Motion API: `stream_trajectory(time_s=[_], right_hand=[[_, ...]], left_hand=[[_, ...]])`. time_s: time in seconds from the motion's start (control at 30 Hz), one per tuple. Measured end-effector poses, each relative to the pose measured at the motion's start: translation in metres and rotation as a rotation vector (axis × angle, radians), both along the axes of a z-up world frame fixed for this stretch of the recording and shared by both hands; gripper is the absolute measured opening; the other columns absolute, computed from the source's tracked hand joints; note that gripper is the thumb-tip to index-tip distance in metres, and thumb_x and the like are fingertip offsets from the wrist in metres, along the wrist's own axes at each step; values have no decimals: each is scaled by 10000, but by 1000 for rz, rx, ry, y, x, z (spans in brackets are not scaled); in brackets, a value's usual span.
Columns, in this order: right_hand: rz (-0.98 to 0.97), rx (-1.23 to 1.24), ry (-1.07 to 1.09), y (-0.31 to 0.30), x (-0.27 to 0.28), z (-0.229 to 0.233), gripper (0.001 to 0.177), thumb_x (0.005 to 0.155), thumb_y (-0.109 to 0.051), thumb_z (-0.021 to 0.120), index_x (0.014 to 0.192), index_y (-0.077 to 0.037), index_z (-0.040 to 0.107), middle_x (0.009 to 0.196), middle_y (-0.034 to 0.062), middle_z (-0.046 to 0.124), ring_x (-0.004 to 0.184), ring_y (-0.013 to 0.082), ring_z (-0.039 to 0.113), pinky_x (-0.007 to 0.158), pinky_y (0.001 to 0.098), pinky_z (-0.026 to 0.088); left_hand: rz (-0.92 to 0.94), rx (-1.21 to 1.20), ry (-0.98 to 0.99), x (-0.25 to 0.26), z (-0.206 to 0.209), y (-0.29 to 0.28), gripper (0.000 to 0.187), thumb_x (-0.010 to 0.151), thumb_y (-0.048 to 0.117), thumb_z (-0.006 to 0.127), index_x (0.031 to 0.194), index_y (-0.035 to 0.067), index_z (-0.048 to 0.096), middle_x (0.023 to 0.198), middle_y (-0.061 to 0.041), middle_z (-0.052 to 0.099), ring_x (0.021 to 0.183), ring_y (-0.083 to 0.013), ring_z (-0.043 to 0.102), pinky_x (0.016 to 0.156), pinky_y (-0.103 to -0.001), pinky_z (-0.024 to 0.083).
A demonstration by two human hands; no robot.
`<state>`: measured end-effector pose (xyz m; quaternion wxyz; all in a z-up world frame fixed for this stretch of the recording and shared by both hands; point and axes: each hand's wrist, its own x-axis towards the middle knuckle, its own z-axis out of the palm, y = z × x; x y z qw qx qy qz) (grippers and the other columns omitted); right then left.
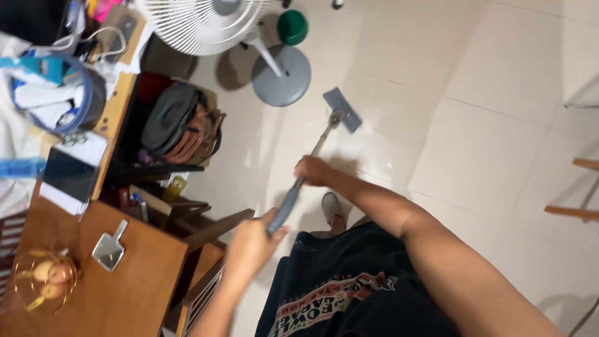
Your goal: Mop the tiled floor in a home environment.
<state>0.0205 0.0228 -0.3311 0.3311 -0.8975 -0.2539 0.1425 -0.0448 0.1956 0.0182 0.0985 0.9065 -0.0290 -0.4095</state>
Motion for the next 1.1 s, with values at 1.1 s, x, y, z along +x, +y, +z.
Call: stream_trajectory(time_s=[1.1], right_hand=[[-140, -130, -119, -218, 75, -24, 72, 750, -57, 729, 794, -102, 694, 943, 106, 665, 1039, 344, 592, 881, 442, 523]], left_hand=[[-227, -306, -171, 88, -74, -165, 622, 724, 68, 692, 1330, 206, 681, 812, -200, 722, 756, -373, 726, 723, -475, 592]])
